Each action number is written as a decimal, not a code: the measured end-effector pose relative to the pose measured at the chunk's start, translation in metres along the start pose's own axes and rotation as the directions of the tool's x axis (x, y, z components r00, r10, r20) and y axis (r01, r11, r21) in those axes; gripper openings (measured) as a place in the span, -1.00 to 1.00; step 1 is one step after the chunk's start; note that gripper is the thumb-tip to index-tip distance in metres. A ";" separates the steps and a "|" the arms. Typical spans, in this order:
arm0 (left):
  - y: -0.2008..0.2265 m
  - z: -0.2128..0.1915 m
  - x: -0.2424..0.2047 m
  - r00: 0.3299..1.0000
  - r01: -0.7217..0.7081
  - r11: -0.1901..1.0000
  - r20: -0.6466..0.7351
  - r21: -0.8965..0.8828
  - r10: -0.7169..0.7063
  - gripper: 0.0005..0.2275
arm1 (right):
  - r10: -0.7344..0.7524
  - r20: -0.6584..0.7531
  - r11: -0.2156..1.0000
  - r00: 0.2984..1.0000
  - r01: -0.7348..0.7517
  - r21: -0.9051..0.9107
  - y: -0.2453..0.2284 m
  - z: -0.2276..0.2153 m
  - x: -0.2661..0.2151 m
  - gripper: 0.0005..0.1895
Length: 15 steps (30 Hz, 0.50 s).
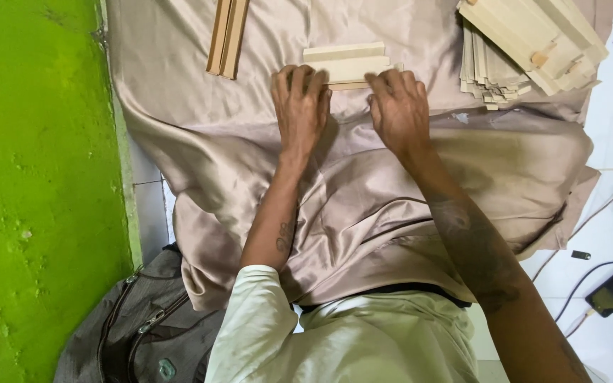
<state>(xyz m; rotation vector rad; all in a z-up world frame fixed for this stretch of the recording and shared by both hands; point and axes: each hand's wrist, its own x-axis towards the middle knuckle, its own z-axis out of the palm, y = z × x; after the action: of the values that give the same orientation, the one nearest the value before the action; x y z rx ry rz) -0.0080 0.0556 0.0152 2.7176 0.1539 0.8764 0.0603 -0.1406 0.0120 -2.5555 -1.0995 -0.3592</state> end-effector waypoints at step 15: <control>-0.006 -0.005 0.013 0.997 -0.057 0.998 0.048 -0.027 0.058 -0.98 | -0.123 0.139 0.991 0.983 0.130 -0.041 0.027 -0.006 0.032 -0.80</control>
<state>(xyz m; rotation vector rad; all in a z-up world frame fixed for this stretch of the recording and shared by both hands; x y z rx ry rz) -0.0006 0.0650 0.0243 2.7294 0.0542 0.8210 0.1011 -0.1391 0.0238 -2.5923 -1.3229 -0.2493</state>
